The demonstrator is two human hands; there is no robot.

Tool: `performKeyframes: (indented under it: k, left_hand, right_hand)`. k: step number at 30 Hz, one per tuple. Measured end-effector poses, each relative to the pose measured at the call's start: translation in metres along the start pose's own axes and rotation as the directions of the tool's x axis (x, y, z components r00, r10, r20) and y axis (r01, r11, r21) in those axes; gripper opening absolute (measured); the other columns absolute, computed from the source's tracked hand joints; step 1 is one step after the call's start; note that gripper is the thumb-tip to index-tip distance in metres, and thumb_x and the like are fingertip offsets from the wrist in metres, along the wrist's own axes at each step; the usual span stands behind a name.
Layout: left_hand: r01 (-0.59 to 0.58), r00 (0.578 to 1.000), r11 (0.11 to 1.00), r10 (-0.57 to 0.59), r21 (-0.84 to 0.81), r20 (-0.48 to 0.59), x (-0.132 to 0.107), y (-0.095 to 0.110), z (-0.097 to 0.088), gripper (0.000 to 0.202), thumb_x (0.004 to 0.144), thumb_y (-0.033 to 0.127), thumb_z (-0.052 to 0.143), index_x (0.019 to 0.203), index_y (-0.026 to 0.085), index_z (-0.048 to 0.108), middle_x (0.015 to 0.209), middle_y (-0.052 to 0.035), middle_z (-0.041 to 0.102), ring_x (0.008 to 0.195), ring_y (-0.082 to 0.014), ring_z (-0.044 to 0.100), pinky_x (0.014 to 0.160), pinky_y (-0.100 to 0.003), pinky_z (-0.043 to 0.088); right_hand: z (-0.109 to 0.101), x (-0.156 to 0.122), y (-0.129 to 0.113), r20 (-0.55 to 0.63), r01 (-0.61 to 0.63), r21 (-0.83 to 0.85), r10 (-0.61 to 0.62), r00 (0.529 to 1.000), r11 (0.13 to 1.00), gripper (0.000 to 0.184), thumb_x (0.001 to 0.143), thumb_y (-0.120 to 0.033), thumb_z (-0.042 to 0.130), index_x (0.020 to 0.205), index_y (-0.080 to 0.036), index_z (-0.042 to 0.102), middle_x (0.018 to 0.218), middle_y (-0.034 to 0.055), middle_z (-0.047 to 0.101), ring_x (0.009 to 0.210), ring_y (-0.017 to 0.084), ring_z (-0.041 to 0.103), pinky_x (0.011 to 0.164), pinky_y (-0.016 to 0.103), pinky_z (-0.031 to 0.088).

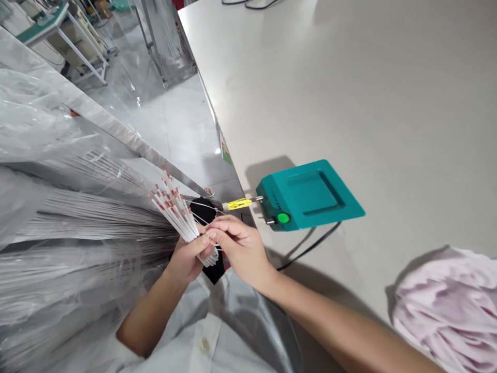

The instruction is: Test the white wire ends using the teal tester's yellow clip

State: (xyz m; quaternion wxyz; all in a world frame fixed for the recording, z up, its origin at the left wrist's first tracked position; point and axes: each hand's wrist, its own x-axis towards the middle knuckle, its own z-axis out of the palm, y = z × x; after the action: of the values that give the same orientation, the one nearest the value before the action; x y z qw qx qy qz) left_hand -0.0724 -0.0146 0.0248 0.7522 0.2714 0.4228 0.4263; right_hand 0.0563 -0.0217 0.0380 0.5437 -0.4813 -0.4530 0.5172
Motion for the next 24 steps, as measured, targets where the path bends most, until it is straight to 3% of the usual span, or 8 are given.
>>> performKeyframes:
  k: [5,8,11,14,16,20,22,24]
  left_hand:
    - [-0.071,0.996,0.963,0.085,0.26,-0.04,-0.003,0.0,0.0,0.021,0.07,0.034,0.067,0.07,0.014,0.065,0.055,0.0017,0.057,0.041,-0.0044,0.038,0.042,-0.021,0.029]
    - [-0.06,0.995,0.888,0.089,0.457,-0.043,-0.006,0.005,0.002,0.022,0.074,0.034,0.062,0.074,0.013,0.069,0.051,0.0015,0.056,0.041,-0.0062,0.039,0.044,-0.022,0.032]
    - [-0.058,0.996,0.81,0.088,0.583,-0.022,-0.009,0.01,0.005,0.018,0.075,0.027,0.059,0.074,0.014,0.071,0.049,0.0018,0.055,0.043,-0.0075,0.042,0.048,-0.023,0.035]
    - [-0.045,0.993,0.764,0.104,0.643,-0.054,-0.011,0.013,0.011,0.016,0.074,0.023,0.057,0.07,0.014,0.07,0.048,0.0021,0.054,0.043,-0.0082,0.043,0.049,-0.023,0.036]
    - [-0.018,0.99,0.76,0.105,0.65,-0.095,-0.012,0.014,0.015,0.016,0.074,0.022,0.057,0.069,0.014,0.069,0.045,0.0029,0.053,0.042,-0.0084,0.043,0.048,-0.022,0.036]
    - [0.043,0.983,0.787,0.077,0.615,-0.166,-0.013,0.014,0.018,0.017,0.075,0.026,0.058,0.07,0.013,0.067,0.045,0.0034,0.051,0.041,-0.0081,0.044,0.044,-0.021,0.036]
    - [0.042,0.985,0.796,0.069,0.604,-0.159,-0.013,0.013,0.017,0.018,0.075,0.027,0.058,0.07,0.013,0.067,0.044,0.0037,0.05,0.04,-0.0079,0.044,0.044,-0.021,0.036]
    - [0.025,0.985,0.811,0.081,0.585,-0.154,-0.011,0.012,0.015,0.018,0.076,0.028,0.059,0.072,0.013,0.067,0.042,0.0038,0.05,0.04,-0.008,0.044,0.044,-0.021,0.036]
  right_hand:
    - [-0.013,0.002,0.002,0.079,0.335,-0.411,-0.333,0.939,0.848,0.012,0.084,-0.017,0.056,0.083,-0.02,0.068,0.076,0.003,0.067,0.069,0.012,0.062,0.061,0.024,0.05]
    - [-0.022,0.002,0.006,0.223,0.51,-0.597,-0.483,0.847,0.619,0.012,0.084,-0.014,0.053,0.085,-0.017,0.065,0.076,0.0046,0.067,0.069,0.013,0.063,0.061,0.024,0.05]
    - [-0.029,0.003,0.009,0.384,0.632,-0.708,-0.58,0.719,0.314,0.01,0.082,-0.014,0.054,0.085,-0.015,0.064,0.077,0.0065,0.068,0.069,0.016,0.062,0.062,0.028,0.048]
    - [-0.033,0.007,0.006,0.541,0.707,-0.705,-0.599,0.59,0.06,0.01,0.082,-0.015,0.054,0.083,-0.012,0.064,0.073,0.0072,0.067,0.065,0.017,0.06,0.06,0.03,0.045]
    - [-0.034,0.011,0.004,0.624,0.737,-0.674,-0.567,0.538,-0.042,0.012,0.083,-0.015,0.052,0.081,-0.012,0.064,0.07,0.0069,0.066,0.064,0.017,0.058,0.059,0.03,0.043]
    - [-0.038,0.015,0.001,0.679,0.766,-0.639,-0.521,0.517,-0.072,0.015,0.084,-0.012,0.049,0.078,-0.013,0.062,0.067,0.0051,0.063,0.065,0.016,0.057,0.06,0.029,0.041]
    - [-0.041,0.013,0.002,0.667,0.767,-0.642,-0.511,0.542,-0.025,0.014,0.084,-0.014,0.049,0.079,-0.013,0.062,0.069,0.005,0.064,0.066,0.015,0.058,0.061,0.028,0.042]
    - [-0.043,0.009,0.002,0.633,0.748,-0.659,-0.484,0.605,0.073,0.012,0.084,-0.015,0.05,0.081,-0.014,0.062,0.072,0.0057,0.064,0.067,0.016,0.058,0.061,0.028,0.043]
